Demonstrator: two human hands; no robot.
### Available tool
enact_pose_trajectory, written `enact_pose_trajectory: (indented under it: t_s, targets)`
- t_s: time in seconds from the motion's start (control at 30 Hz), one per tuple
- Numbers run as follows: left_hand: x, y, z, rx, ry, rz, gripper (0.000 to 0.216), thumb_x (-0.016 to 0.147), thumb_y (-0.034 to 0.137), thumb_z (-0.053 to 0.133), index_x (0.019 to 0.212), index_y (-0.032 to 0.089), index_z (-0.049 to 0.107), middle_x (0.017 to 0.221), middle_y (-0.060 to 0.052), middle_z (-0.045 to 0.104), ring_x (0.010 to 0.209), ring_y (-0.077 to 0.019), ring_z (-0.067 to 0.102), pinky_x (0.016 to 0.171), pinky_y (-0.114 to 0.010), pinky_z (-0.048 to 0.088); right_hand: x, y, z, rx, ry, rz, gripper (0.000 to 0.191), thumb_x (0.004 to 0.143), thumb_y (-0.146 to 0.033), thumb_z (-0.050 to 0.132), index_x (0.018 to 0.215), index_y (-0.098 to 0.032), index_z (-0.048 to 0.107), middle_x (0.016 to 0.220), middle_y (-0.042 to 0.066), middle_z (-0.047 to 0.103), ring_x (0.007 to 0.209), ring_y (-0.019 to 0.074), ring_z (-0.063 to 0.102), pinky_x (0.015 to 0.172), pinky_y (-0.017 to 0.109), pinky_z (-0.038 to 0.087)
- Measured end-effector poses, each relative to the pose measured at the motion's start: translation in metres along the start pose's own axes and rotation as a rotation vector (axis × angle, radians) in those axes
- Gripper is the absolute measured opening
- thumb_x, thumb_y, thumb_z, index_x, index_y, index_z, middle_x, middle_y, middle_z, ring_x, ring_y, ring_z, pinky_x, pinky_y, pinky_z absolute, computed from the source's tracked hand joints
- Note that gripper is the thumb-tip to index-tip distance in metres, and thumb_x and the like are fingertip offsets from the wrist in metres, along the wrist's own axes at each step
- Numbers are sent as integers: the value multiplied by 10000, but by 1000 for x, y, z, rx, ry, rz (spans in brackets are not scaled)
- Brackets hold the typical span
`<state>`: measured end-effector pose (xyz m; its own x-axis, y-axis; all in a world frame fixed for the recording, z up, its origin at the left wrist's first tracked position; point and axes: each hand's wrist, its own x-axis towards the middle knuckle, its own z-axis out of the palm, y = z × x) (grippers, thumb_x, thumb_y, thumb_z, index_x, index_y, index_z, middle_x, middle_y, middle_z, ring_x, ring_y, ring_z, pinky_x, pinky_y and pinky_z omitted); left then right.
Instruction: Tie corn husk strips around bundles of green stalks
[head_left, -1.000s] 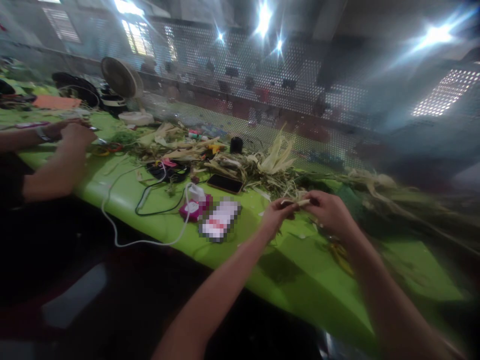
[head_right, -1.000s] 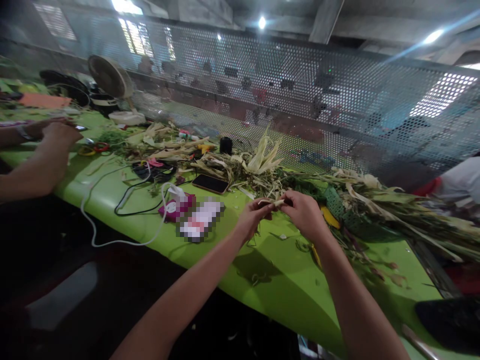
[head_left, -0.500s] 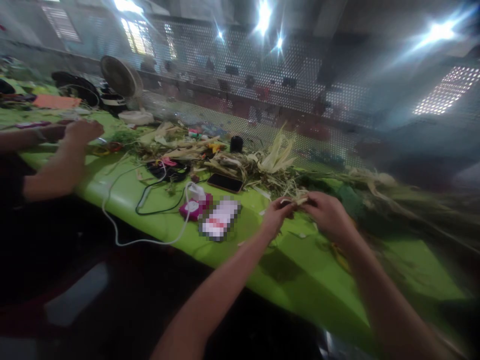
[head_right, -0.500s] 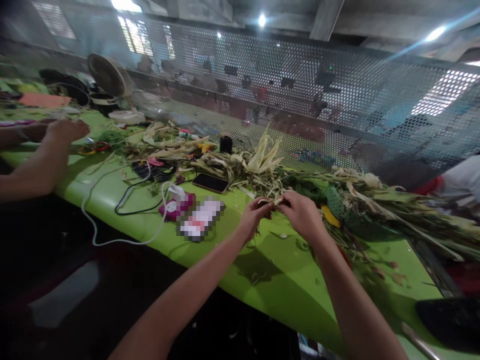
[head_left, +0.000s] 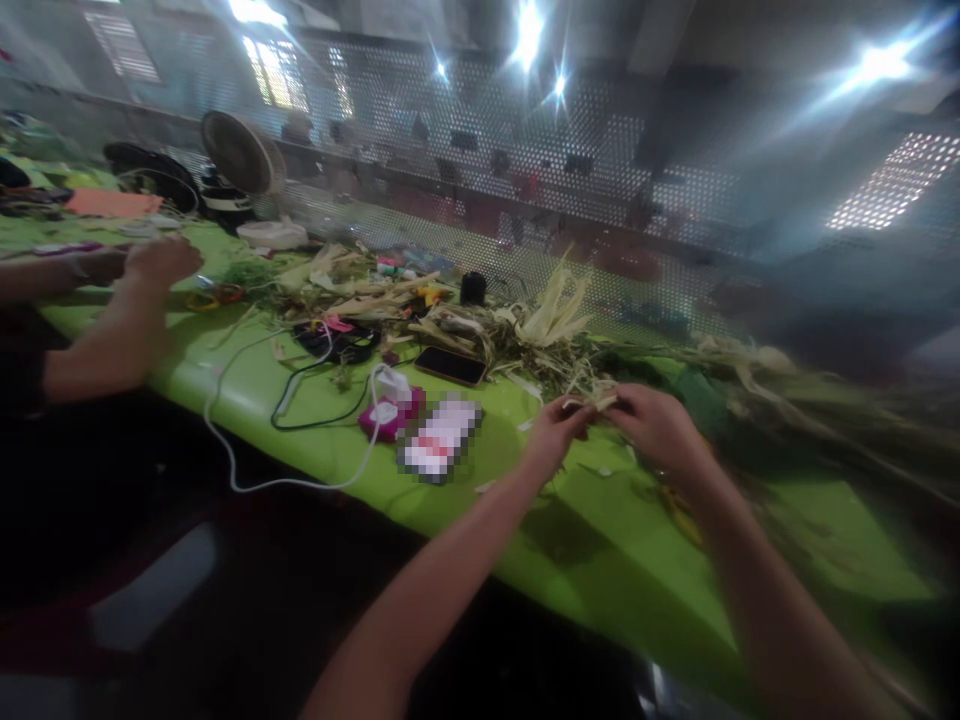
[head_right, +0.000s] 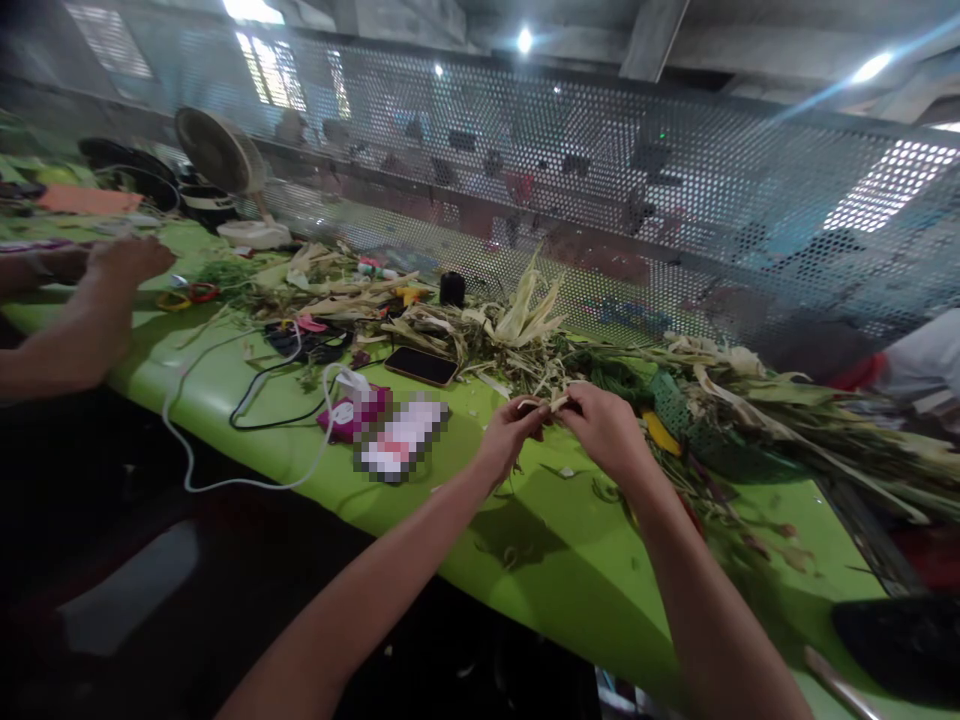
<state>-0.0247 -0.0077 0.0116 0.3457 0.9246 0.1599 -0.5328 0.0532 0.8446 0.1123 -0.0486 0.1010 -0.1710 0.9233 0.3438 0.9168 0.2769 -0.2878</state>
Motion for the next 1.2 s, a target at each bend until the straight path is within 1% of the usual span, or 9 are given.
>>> enact_pose_trajectory:
  t_s: [0.1,0.23,0.33,0.57,0.73,0.9,1.0,1.13,1.2]
  targets:
    - [1,0,0,-3,38,6,294,695,402,744,804,153,630,672,12,596,557,-73,484,551,-226,390,-1,-2,2,64,13,34,159,843,-322,593,771,-206,674,753,34,685,689,191,609,633,286,387]
    - [3,-3,1,44,121,19,233,712,370,715,778,164,627,658,17,571,578,-80,480,552,-221,385,-5,-4,9,177,103,91,165,794,-368,667,807,-205,684,743,23,693,671,185,623,623,277,424]
    - [3,-3,1,96,142,20,214,736,365,687,776,165,621,661,14,562,593,-87,483,561,-224,390,-7,-2,14,240,167,102,201,783,-398,690,824,-202,682,746,23,687,668,181,622,617,272,440]
    - [1,6,1,215,37,58,228,764,382,655,793,163,597,674,16,536,609,-95,467,556,-228,367,-5,8,18,257,254,16,102,806,-301,658,803,-200,669,754,27,658,694,185,602,644,280,452]
    - [1,-2,-1,297,-26,103,278,803,438,632,824,165,583,681,25,511,606,-87,431,546,-223,334,-9,9,13,198,276,-44,62,813,-270,665,816,-209,667,780,30,656,710,183,608,655,281,459]
    - [-1,-4,2,284,-31,99,283,798,440,631,835,168,564,675,37,471,606,-84,400,550,-219,324,-14,6,5,161,293,-129,40,825,-252,646,825,-220,670,887,54,679,816,202,634,725,299,475]
    - [-2,0,2,378,-29,101,229,808,390,618,860,170,579,691,29,499,631,-93,422,577,-224,339,-12,10,6,242,247,-70,56,804,-248,655,845,-217,677,892,50,703,823,206,646,733,301,478]
    - [1,3,-1,542,-17,112,146,819,300,588,879,168,609,699,20,534,653,-100,445,618,-229,357,-5,20,12,473,143,86,91,729,-262,701,753,-196,643,700,-2,645,667,161,596,638,267,454]
    - [2,3,-2,558,-25,92,138,811,280,586,884,169,621,690,21,538,651,-101,452,625,-230,362,-2,22,13,592,125,143,142,687,-262,721,751,-191,615,687,-15,615,649,146,574,624,259,451]
